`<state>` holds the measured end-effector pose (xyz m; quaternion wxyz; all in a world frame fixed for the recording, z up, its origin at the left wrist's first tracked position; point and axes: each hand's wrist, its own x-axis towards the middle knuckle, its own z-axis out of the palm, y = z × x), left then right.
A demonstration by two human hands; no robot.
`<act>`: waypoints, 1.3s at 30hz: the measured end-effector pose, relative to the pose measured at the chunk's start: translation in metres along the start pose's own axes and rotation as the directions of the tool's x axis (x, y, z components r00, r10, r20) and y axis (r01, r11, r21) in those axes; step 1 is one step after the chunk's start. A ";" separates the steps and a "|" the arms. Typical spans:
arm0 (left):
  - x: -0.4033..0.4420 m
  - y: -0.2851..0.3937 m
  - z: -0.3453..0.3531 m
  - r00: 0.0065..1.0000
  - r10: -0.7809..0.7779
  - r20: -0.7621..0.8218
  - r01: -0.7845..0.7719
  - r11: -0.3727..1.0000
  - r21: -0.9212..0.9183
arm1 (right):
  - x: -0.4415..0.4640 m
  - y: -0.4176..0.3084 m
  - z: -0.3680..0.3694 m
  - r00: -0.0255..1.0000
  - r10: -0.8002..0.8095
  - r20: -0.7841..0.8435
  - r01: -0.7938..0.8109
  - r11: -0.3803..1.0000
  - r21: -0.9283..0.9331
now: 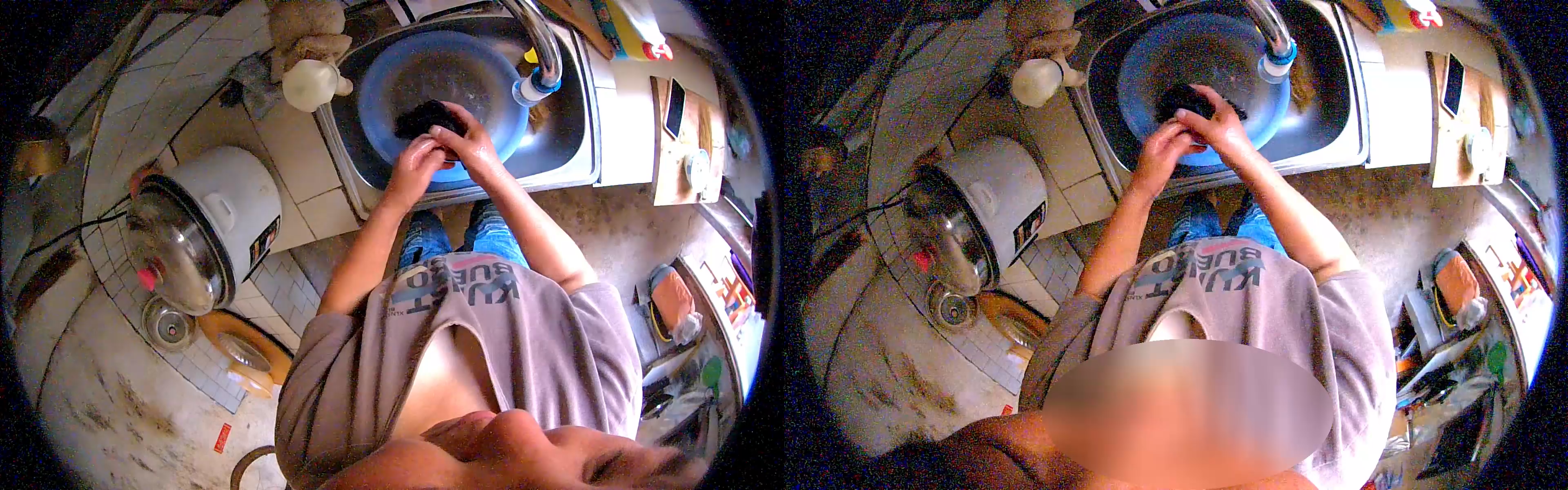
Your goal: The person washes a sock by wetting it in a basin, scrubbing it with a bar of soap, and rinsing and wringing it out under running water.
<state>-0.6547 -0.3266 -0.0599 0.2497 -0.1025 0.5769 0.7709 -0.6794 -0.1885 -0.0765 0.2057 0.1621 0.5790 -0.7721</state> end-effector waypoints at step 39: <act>0.116 -0.099 -0.041 0.974 0.159 0.159 -0.126 -0.203 0.971 | 0.109 0.075 -0.069 0.885 -0.313 0.344 0.264 -0.271 -0.926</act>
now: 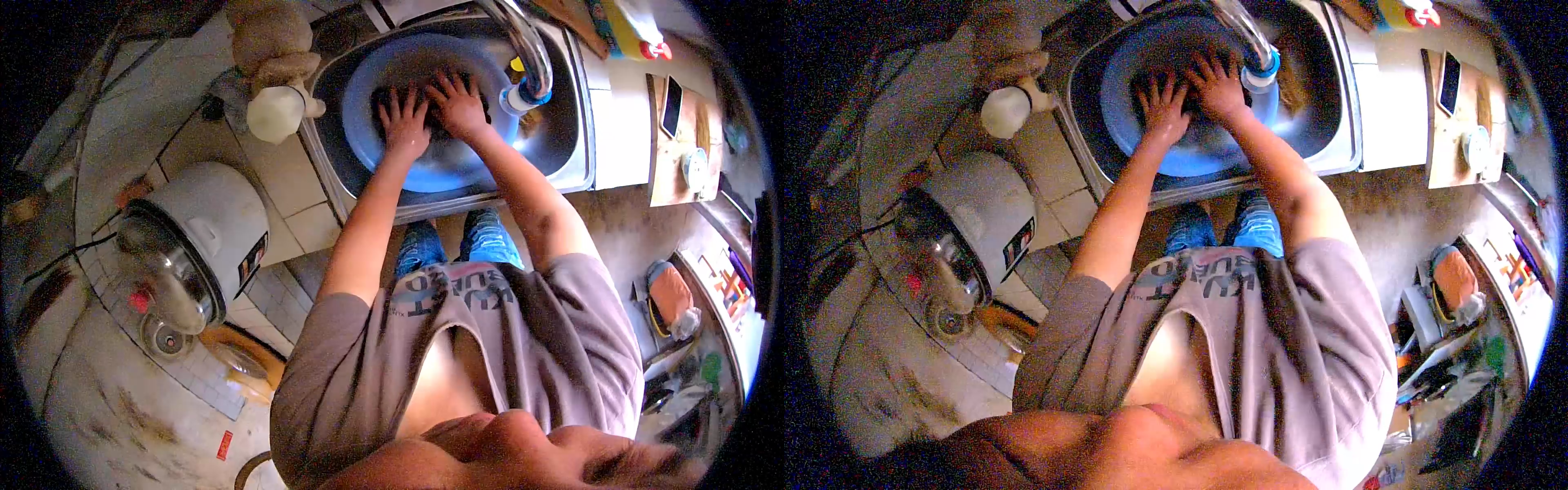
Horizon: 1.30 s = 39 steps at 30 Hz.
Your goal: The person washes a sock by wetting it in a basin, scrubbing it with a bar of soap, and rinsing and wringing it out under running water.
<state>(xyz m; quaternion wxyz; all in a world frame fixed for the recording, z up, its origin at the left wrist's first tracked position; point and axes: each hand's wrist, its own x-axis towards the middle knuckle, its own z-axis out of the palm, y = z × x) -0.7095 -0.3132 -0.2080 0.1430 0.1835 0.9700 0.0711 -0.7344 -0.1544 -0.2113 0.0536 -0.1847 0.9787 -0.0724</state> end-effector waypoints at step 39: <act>-0.086 0.037 -0.112 0.833 0.004 0.553 0.425 -0.646 -0.635 | -0.013 -0.047 -0.091 0.774 0.326 0.543 -0.126 -0.761 0.636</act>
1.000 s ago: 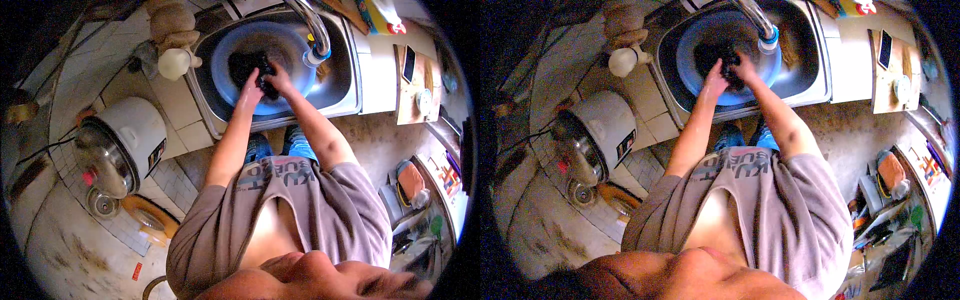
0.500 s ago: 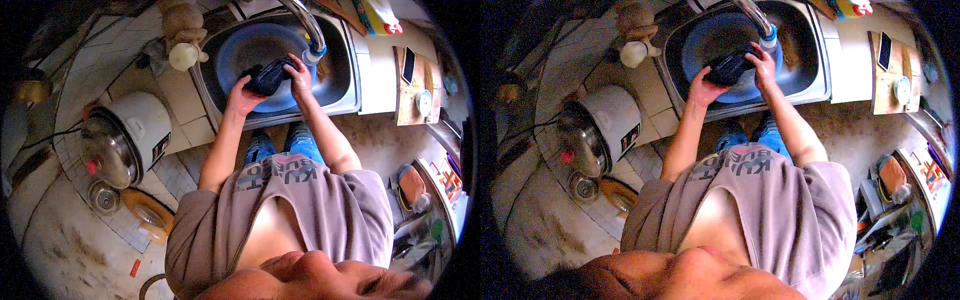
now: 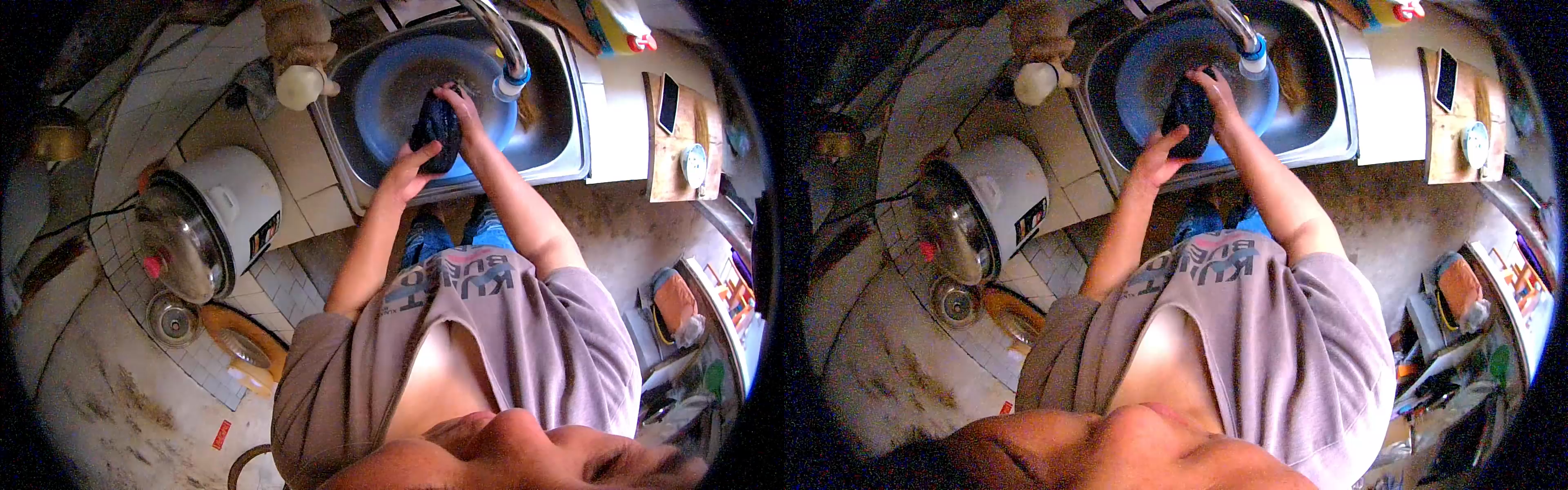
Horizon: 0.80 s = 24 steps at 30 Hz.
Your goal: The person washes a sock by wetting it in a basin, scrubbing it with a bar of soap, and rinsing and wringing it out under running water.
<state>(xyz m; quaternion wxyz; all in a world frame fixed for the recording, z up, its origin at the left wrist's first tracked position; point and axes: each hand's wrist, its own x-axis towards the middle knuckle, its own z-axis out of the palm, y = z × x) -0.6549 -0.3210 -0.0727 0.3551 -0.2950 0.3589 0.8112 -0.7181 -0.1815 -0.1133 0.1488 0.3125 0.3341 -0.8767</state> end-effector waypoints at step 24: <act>-0.010 0.010 0.044 0.855 0.129 0.502 0.390 0.477 -0.787 | 0.028 0.029 -0.021 0.609 -0.011 0.793 -0.514 0.757 0.404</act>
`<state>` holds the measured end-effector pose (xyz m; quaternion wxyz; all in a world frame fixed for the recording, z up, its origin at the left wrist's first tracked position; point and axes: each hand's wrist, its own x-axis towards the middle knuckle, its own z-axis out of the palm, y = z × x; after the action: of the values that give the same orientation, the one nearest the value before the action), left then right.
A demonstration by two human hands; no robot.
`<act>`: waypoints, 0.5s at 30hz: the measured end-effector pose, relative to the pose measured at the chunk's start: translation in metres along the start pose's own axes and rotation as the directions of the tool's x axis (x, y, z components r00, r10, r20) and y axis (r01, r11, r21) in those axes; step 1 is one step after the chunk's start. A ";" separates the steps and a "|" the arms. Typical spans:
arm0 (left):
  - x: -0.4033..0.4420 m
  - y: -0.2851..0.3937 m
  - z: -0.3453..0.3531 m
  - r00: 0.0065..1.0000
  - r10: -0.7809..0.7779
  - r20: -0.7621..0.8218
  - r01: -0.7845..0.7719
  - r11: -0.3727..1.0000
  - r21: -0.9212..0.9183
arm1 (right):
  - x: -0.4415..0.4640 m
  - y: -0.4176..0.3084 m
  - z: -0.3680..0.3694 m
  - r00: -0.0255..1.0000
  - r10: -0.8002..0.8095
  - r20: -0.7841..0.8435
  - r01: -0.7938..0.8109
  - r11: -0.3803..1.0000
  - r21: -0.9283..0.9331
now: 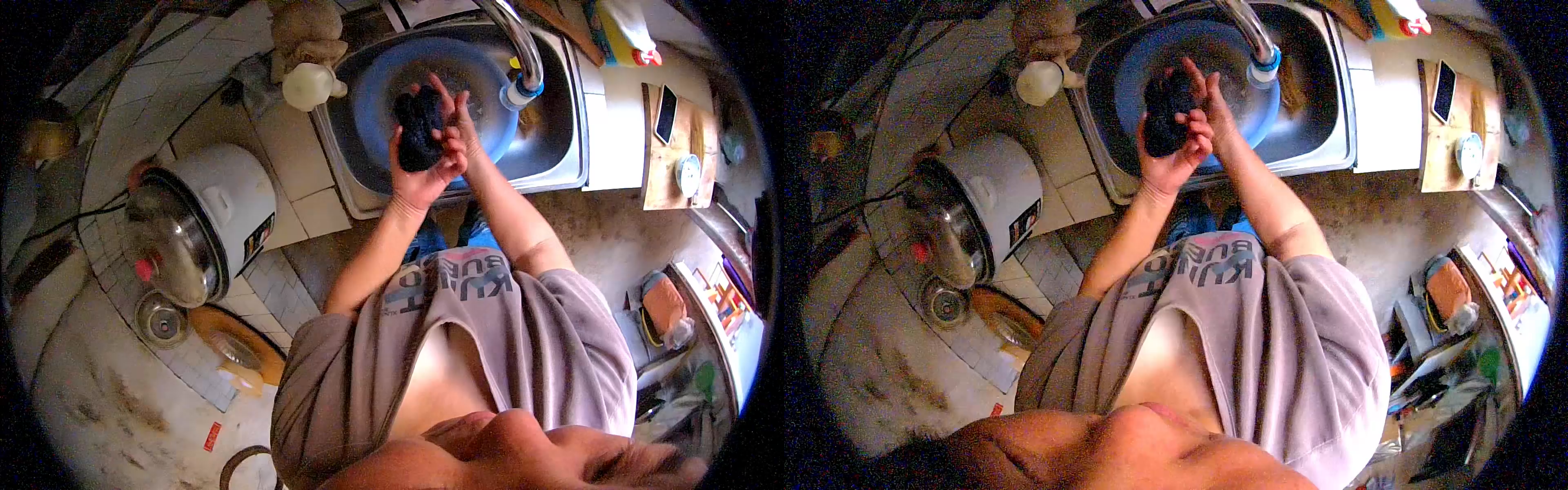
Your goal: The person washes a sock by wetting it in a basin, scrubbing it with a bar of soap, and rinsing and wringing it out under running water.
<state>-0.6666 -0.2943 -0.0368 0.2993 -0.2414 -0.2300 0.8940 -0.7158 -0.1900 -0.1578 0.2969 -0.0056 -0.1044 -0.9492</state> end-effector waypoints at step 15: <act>-0.013 0.016 -0.003 0.994 -0.088 -0.071 0.110 0.891 0.440 | 0.053 -0.007 0.078 0.862 -0.124 -0.492 -0.344 0.569 -0.747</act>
<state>-0.6623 -0.3135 -0.0445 0.3971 -0.1770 -0.0251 0.9002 -0.7669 -0.1985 -0.0786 0.3375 0.0937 0.4234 -0.8355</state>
